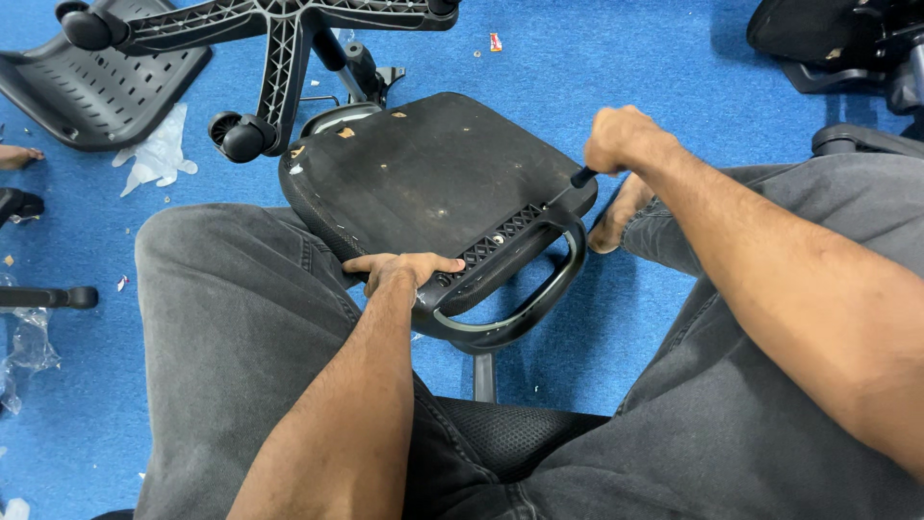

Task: The person uses a screwdriver to remove screws from the underside of an office chair seat. They detach the left armrest, then flip the seat over to remove the right armrest. The person then reattaches the left armrest and secures it with screws.

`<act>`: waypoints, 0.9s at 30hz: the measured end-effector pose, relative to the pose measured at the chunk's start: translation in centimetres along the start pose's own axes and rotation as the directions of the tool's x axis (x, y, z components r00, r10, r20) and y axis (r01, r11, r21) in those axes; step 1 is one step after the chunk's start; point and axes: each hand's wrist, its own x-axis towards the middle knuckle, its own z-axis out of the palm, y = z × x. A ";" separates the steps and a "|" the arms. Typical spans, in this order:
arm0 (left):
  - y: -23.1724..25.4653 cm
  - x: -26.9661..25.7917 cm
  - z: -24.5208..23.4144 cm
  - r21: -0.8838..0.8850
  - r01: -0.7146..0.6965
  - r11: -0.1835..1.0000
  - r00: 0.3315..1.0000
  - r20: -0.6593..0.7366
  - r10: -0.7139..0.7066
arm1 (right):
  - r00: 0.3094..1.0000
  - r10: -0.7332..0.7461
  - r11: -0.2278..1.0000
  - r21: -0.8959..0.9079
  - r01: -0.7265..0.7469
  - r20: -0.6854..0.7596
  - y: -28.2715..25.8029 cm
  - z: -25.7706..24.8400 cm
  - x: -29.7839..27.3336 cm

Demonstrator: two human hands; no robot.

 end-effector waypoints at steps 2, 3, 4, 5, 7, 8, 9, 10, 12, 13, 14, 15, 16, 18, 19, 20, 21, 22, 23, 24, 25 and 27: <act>0.0 -0.1 0.0 -0.006 -0.004 1.000 1.000 0.003 0.004 | 0.983 -0.152 0.961 0.216 0.171 -0.102 0.2 0.0 -0.2; 0.0 -0.1 0.0 -0.009 -0.005 1.000 1.000 0.005 0.005 | 0.962 -0.217 0.914 0.312 0.259 -0.163 0.3 0.0 -0.2; 0.0 -0.1 0.0 0.003 0.000 1.000 1.000 0.003 0.000 | 0.951 -0.237 0.918 0.276 0.286 -0.196 0.1 0.1 -0.1; 0.1 -0.1 -0.1 0.014 0.005 1.000 1.000 0.001 -0.005 | 0.939 -0.259 0.920 0.239 0.311 -0.227 0.0 0.3 0.0; 0.0 -0.1 -0.1 0.013 0.012 1.000 1.000 -0.005 -0.012 | 0.950 -0.191 0.947 0.210 0.245 -0.249 -0.3 0.5 0.5; 0.0 -0.1 0.0 0.001 0.012 1.000 1.000 -0.010 -0.012 | 0.966 -0.096 0.964 0.219 0.150 -0.240 -0.5 0.6 0.8; 0.0 -0.1 0.1 -0.011 0.011 1.000 1.000 -0.014 -0.011 | 0.973 0.000 0.972 0.228 0.054 -0.230 -0.5 0.7 1.1; 0.1 -0.1 0.2 -0.004 0.010 1.000 1.000 -0.024 -0.010 | 0.975 -0.045 0.983 0.163 0.082 -0.219 -0.2 0.7 1.2; 0.3 -0.1 0.3 0.006 0.010 1.000 0.999 -0.044 -0.010 | 0.973 -0.135 0.989 0.029 0.142 -0.185 0.1 0.8 1.2; 0.4 -0.2 0.4 0.013 0.023 1.000 0.999 -0.049 -0.022 | 0.960 -0.165 0.970 0.141 0.200 -0.226 0.2 0.8 1.1; 0.5 -0.2 0.5 0.019 0.038 0.999 0.998 -0.056 -0.037 | 0.944 -0.193 0.933 0.246 0.261 -0.269 0.4 0.8 0.9; 0.6 -0.2 0.6 0.024 0.053 0.998 0.997 -0.063 -0.052 | 0.925 -0.214 0.881 0.346 0.322 -0.314 0.4 0.8 0.7; 0.7 -0.3 0.6 0.035 0.048 0.998 0.997 -0.061 -0.046 | 0.928 -0.215 0.877 0.358 0.321 -0.304 0.1 0.7 0.7; 0.9 -0.5 0.8 0.057 0.038 0.998 0.998 -0.056 -0.035 | 0.934 -0.217 0.868 0.382 0.318 -0.284 -0.4 0.6 0.6; 0.8 -0.5 0.7 0.044 0.043 0.998 0.998 -0.055 -0.040 | 0.940 -0.164 0.901 0.342 0.266 -0.299 -0.6 0.6 0.6; 0.7 -0.5 0.7 0.030 0.046 0.998 0.998 -0.054 -0.044 | 0.942 -0.110 0.930 0.301 0.210 -0.317 -0.8 0.5 0.8; 0.6 -0.5 0.7 0.016 0.049 0.999 0.997 -0.053 -0.048 | 0.939 -0.057 0.953 0.261 0.152 -0.338 -1.0 0.4 1.0; 0.5 -0.5 0.6 0.009 0.049 0.999 0.998 -0.045 -0.049 | 0.957 -0.028 0.964 0.244 0.101 -0.287 -0.8 0.4 1.2; 0.4 -0.5 0.5 0.001 0.050 0.999 0.998 -0.037 -0.050 | 0.972 0.003 0.973 0.224 0.051 -0.236 -0.3 0.4 1.3; 0.4 -0.5 0.4 -0.007 0.049 0.999 0.998 -0.028 -0.049 | 0.982 0.036 0.980 0.200 0.002 -0.186 0.2 0.4 1.5; 0.4 -0.5 0.2 0.004 0.043 0.999 0.999 -0.024 -0.043 | 0.983 0.008 0.977 0.213 0.032 -0.185 0.8 0.4 1.7; 0.4 -0.8 -0.1 0.024 0.037 0.999 0.999 -0.012 -0.037 | 0.982 -0.052 0.968 0.233 0.094 -0.182 1.5 0.7 2.2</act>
